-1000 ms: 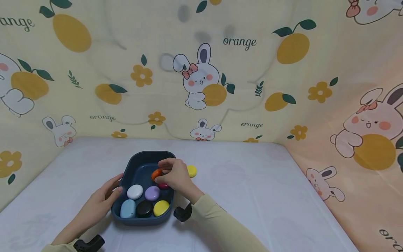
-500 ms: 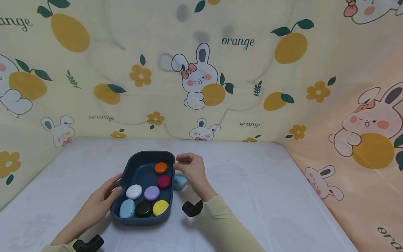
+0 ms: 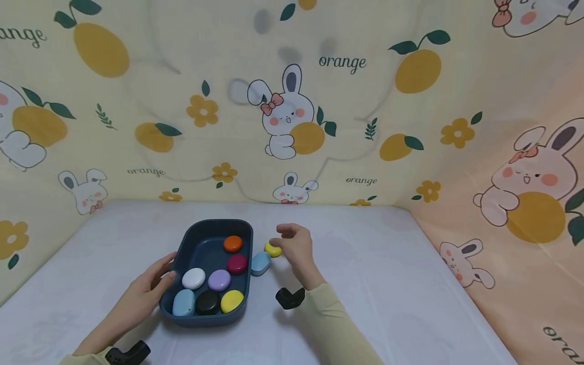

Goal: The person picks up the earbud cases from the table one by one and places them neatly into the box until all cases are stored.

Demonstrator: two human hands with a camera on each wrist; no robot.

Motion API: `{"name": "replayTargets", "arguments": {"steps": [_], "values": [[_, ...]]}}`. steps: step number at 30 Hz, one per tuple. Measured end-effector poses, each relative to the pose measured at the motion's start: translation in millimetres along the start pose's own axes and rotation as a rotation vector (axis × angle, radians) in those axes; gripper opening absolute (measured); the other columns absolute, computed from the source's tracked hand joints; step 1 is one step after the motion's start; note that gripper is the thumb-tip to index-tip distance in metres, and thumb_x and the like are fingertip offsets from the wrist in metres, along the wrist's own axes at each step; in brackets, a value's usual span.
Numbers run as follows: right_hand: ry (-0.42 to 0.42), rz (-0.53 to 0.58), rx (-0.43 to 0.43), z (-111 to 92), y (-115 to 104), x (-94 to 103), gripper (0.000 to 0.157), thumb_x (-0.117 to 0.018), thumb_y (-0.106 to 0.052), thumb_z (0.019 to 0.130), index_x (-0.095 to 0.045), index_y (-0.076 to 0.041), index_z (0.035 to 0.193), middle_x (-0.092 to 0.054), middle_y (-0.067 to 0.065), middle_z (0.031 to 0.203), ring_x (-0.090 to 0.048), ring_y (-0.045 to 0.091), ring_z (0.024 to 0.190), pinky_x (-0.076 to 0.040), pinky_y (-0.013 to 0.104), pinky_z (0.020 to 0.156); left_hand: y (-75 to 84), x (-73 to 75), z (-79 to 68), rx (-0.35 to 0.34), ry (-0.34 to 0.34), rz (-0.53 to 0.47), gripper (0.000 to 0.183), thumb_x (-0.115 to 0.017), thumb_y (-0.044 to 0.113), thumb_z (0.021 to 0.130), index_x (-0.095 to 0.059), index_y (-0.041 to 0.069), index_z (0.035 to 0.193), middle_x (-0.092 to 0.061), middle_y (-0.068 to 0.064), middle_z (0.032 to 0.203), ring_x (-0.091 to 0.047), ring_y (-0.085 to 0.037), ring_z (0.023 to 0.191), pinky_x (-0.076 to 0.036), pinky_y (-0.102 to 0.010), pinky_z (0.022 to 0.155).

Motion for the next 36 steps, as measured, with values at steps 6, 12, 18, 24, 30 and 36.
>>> {"name": "replayTargets", "arguments": {"steps": [6,12,18,24,30,36], "values": [[-0.084,-0.079,0.019,7,10,-3.3,0.045,-0.079,-0.001,0.077,-0.067,-0.002,0.120,-0.062,0.014,0.126,-0.053,0.032,0.118,-0.045,0.048,0.098,-0.7,0.2,-0.5,0.005,0.000,-0.011,0.057,-0.045,0.029,0.106,-0.026,0.009,0.156,-0.039,-0.027,0.148,-0.044,-0.045,0.129,-0.041,-0.057,0.101],[-0.194,-0.167,0.051,15,14,-11.8,0.058,-0.080,0.001,0.075,-0.062,-0.002,0.129,-0.060,0.013,0.131,-0.051,0.034,0.122,-0.044,0.052,0.099,-1.9,1.0,-2.4,0.006,0.003,-0.015,0.057,-0.045,0.029,0.106,-0.025,0.009,0.156,-0.038,-0.027,0.148,-0.044,-0.045,0.130,-0.040,-0.057,0.101],[-0.278,-0.250,0.120,24,13,-17.2,0.060,-0.081,0.004,0.074,-0.062,-0.004,0.130,-0.060,0.012,0.131,-0.053,0.032,0.121,-0.046,0.050,0.098,-2.8,1.0,-3.7,0.016,0.000,-0.011,0.058,-0.045,0.031,0.106,-0.025,0.010,0.156,-0.038,-0.027,0.149,-0.044,-0.045,0.130,-0.040,-0.056,0.101],[-0.350,-0.258,0.140,31,14,-23.6,0.061,-0.081,0.005,0.073,-0.062,-0.003,0.130,-0.061,0.011,0.130,-0.056,0.031,0.118,-0.049,0.046,0.096,-4.2,3.5,-5.4,0.012,0.008,0.006,0.058,-0.046,0.030,0.106,-0.025,0.008,0.156,-0.038,-0.028,0.148,-0.044,-0.045,0.130,-0.041,-0.056,0.100],[-0.385,-0.294,0.124,34,21,-30.1,0.059,-0.078,0.007,0.075,-0.061,-0.002,0.131,-0.060,0.012,0.131,-0.057,0.031,0.117,-0.051,0.041,0.093,-2.3,4.7,-4.2,0.001,0.010,0.002,0.057,-0.046,0.030,0.106,-0.026,0.009,0.156,-0.039,-0.027,0.148,-0.044,-0.044,0.130,-0.041,-0.056,0.101],[-0.354,-0.355,0.126,36,23,-27.1,0.056,-0.079,0.007,0.075,-0.062,-0.001,0.128,-0.063,0.010,0.123,-0.059,0.029,0.109,-0.052,0.039,0.092,0.0,1.6,-2.0,-0.010,0.001,-0.011,0.056,-0.046,0.028,0.106,-0.027,0.010,0.155,-0.039,-0.027,0.148,-0.044,-0.044,0.130,-0.041,-0.056,0.100]]}}
Point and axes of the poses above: each hand's wrist, its own z-axis towards the middle knuckle, its own x-axis out of the back of the hand, y = z × x, the point moved 9 cm from there along z, towards the middle knuckle
